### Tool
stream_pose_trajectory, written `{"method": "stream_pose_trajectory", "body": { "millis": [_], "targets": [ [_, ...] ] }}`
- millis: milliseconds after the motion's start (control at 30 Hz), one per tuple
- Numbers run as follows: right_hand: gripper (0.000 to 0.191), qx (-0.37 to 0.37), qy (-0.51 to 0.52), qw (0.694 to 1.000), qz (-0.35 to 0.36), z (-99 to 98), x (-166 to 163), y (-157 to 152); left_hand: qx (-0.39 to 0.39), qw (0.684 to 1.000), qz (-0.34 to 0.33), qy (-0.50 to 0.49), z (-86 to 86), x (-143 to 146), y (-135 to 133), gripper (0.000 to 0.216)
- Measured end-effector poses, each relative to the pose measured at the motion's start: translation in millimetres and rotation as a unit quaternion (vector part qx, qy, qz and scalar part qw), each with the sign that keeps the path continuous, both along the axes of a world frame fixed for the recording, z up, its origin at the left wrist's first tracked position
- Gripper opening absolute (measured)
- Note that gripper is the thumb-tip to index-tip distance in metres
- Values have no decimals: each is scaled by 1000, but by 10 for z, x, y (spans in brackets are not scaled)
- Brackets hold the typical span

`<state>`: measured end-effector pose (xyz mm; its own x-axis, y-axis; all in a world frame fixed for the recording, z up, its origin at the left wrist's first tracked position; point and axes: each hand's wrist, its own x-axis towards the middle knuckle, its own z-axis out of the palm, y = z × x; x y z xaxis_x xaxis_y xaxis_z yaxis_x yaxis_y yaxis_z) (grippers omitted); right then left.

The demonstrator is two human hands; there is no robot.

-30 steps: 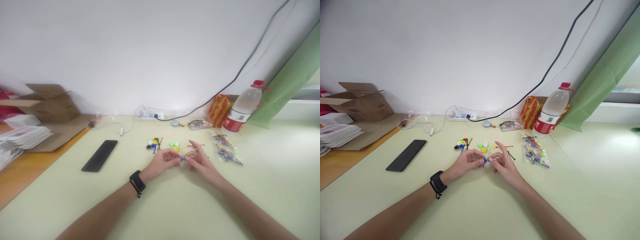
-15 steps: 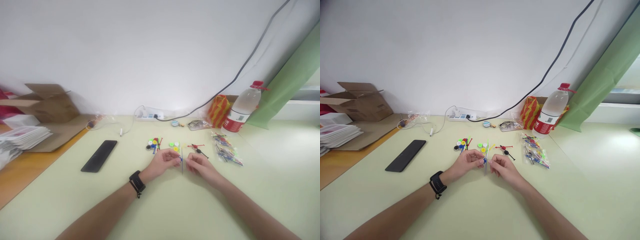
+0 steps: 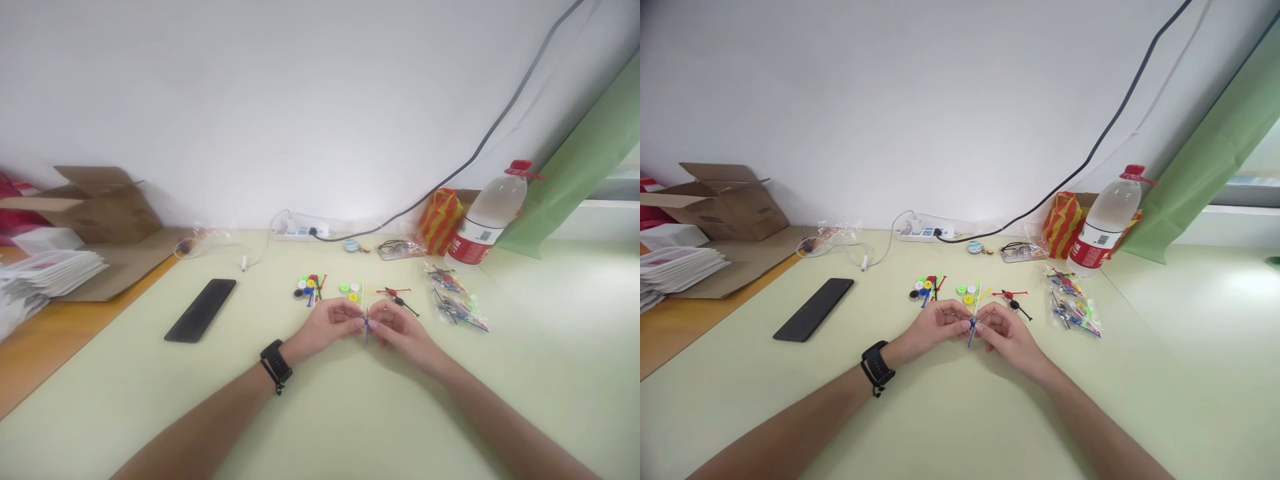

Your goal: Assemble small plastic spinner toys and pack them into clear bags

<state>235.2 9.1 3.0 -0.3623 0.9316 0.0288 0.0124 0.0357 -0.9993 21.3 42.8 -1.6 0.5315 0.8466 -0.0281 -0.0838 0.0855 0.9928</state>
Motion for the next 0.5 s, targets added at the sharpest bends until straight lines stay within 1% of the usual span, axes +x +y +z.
{"method": "stream_pose_trajectory", "body": {
  "millis": [33, 133, 167, 200, 233, 267, 300, 333, 367, 400, 433, 500],
  "targets": [
    [40, 1, 0, 1000, -11, 11, -5, -13, 0, 1000, 4, -1, 0, -1, 2, 39],
    [60, 11, 9, 999, -49, 42, -15, -46, -1, 1000, 17, -3, 2, -2, 8, 39],
    [61, 18, 11, 998, -61, 46, -12, -50, -3, 1000, 19, -3, 2, -3, 9, 39],
    [56, 24, 7, 997, -71, 45, -6, -50, -5, 1000, 19, -3, 2, -3, 10, 39],
    [44, 23, -6, 997, -71, 40, 5, -45, -4, 1000, 18, -2, 0, -2, 11, 39],
    [37, 16, -25, 998, -60, 30, 19, -36, -2, 1000, 18, 0, -1, -2, 11, 38],
    [48, 4, -45, 998, -40, 19, 35, -24, 1, 1000, 19, 2, -4, -2, 12, 38],
    [63, -7, -63, 998, -16, 6, 50, -12, 3, 1000, 19, 3, -6, -2, 12, 38],
    [72, -15, -78, 997, 4, -5, 62, -1, 5, 1000, 19, 4, -8, -2, 11, 38],
    [75, -17, -86, 996, 17, -13, 70, 9, 4, 1000, 19, 3, -9, -1, 11, 39],
    [73, -12, -88, 996, 18, -19, 73, 15, 3, 1000, 20, 2, -9, -1, 10, 39],
    [61, 2, -81, 997, 7, -21, 66, 20, 1, 1000, 20, 0, -5, 1, 8, 40]
  ]
}}
